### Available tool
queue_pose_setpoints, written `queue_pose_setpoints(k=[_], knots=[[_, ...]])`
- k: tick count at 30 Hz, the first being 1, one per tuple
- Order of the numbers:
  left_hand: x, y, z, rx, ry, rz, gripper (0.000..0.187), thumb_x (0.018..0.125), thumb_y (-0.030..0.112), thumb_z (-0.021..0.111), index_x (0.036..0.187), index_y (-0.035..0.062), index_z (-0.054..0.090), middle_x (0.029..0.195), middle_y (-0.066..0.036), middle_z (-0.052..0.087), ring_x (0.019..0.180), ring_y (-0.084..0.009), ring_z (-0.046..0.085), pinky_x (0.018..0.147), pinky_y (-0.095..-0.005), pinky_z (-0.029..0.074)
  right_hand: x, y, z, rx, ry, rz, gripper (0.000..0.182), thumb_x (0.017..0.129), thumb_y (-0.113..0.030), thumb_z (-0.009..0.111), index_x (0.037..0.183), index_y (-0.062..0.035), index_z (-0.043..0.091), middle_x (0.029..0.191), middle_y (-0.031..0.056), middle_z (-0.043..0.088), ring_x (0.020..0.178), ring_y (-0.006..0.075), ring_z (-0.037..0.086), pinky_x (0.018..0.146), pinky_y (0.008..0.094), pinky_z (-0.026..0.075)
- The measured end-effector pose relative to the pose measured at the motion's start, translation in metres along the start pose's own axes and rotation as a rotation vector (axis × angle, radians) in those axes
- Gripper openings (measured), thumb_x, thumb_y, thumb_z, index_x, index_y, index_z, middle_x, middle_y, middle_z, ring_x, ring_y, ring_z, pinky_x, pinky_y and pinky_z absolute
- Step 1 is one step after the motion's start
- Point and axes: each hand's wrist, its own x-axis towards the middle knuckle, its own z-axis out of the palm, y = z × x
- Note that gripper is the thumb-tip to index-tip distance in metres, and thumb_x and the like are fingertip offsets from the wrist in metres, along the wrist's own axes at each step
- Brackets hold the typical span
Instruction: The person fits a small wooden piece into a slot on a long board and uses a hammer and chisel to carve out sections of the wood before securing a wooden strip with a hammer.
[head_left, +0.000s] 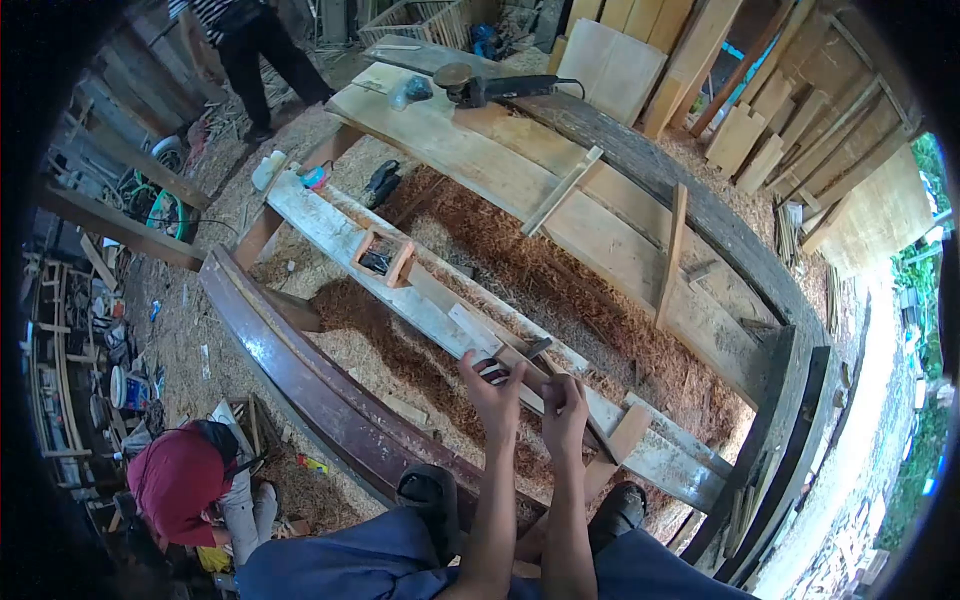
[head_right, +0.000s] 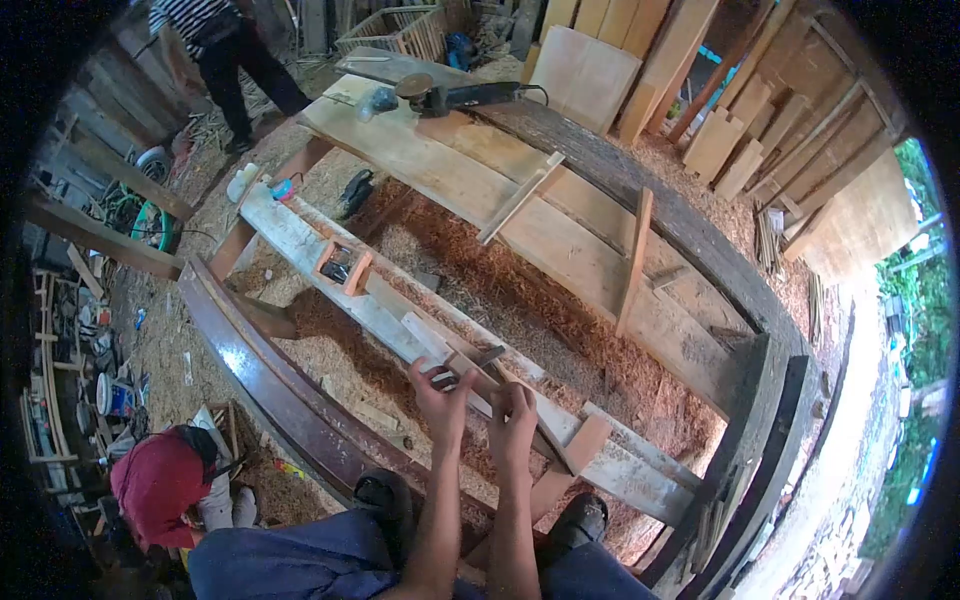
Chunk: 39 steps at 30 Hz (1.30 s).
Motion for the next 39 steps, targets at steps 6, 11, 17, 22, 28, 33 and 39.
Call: queue_pose_setpoints(k=[6, 11, 17, 22, 28, 33, 39], knots=[[0.013, -0.004, -0.016, -0.049, -0.052, -0.179, 0.075, 0.094, 0.022, 0.079, 0.149, -0.0019, 0.034, 0.108, -0.009, 0.058, 0.091, -0.0145, 0.061, 0.074, -0.0301, 0.051, 0.004, 0.031, -0.013, 0.113, -0.157, 0.153, 0.014, 0.09, 0.003, 0.068, 0.103, -0.0001, 0.068, 0.081, 0.0087, 0.063, 0.076, 0.0136, 0.054, 0.071, 0.029, 0.046], [0.025, -0.016, -0.021, -0.24, -0.107, -0.145, 0.062, 0.093, 0.023, 0.08, 0.138, -0.0084, 0.05, 0.087, 0.003, 0.054, 0.085, -0.0072, 0.054, 0.083, -0.0232, 0.044, 0.013, 0.04, -0.036, 0.247, -0.183, 0.149, 0.011, 0.092, 0.0, 0.066, 0.103, 0.0009, 0.068, 0.086, 0.0043, 0.067, 0.08, 0.0098, 0.054, 0.072, 0.0271, 0.046], [0.016, -0.008, -0.019, -0.302, -0.139, -0.263, 0.031, 0.093, 0.024, 0.08, 0.105, 0.0028, 0.061, 0.082, 0.005, 0.051, 0.085, -0.0064, 0.052, 0.09, -0.0245, 0.042, 0.02, 0.051, -0.053, 0.262, -0.189, 0.213, 0.011, 0.093, 0.0, 0.066, 0.103, -0.0004, 0.069, 0.088, 0.0017, 0.068, 0.083, 0.0088, 0.058, 0.075, 0.0266, 0.048], [0.014, 0.01, -0.022, -0.332, -0.222, -0.253, 0.034, 0.092, 0.022, 0.081, 0.079, 0.0131, 0.05, 0.085, 0.006, 0.055, 0.087, -0.0071, 0.055, 0.092, -0.0258, 0.043, 0.023, 0.044, -0.054, 0.262, -0.177, 0.192, 0.008, 0.095, 0.0, 0.069, 0.103, 0.0002, 0.066, 0.094, 0.0008, 0.066, 0.088, 0.0088, 0.058, 0.081, 0.0256, 0.048], [0.014, 0.016, -0.02, -0.314, -0.261, -0.197, 0.021, 0.091, 0.016, 0.081, 0.102, 0.0054, 0.066, 0.091, 0.003, 0.066, 0.091, -0.0062, 0.06, 0.088, -0.0253, 0.045, 0.023, 0.042, -0.049, 0.261, -0.157, 0.153, 0.012, 0.092, 0.001, 0.066, 0.103, -0.002, 0.07, 0.091, 0.0012, 0.069, 0.083, 0.0088, 0.058, 0.075, 0.0271, 0.048], [0.012, 0.012, -0.018, -0.352, -0.184, -0.221, 0.021, 0.091, 0.016, 0.082, 0.101, 0.005, 0.067, 0.082, 0.005, 0.06, 0.085, -0.0054, 0.057, 0.083, -0.0214, 0.044, 0.023, 0.042, -0.052, 0.225, -0.123, 0.149, 0.013, 0.091, 0.0, 0.067, 0.103, -0.0028, 0.07, 0.093, 0.0025, 0.07, 0.085, 0.0106, 0.06, 0.077, 0.0284, 0.048], [0.017, 0.013, -0.023, -0.154, -0.313, -0.184, 0.021, 0.093, 0.019, 0.08, 0.095, 0.0018, 0.069, 0.081, 0.004, 0.062, 0.08, -0.0042, 0.052, 0.078, -0.0197, 0.042, 0.027, 0.018, -0.057, -0.231, -0.06, -0.081, 0.015, 0.086, -0.005, 0.071, 0.101, -0.0076, 0.07, 0.093, 0.0096, 0.072, 0.098, 0.0286, 0.065, 0.089, 0.0382, 0.047]])
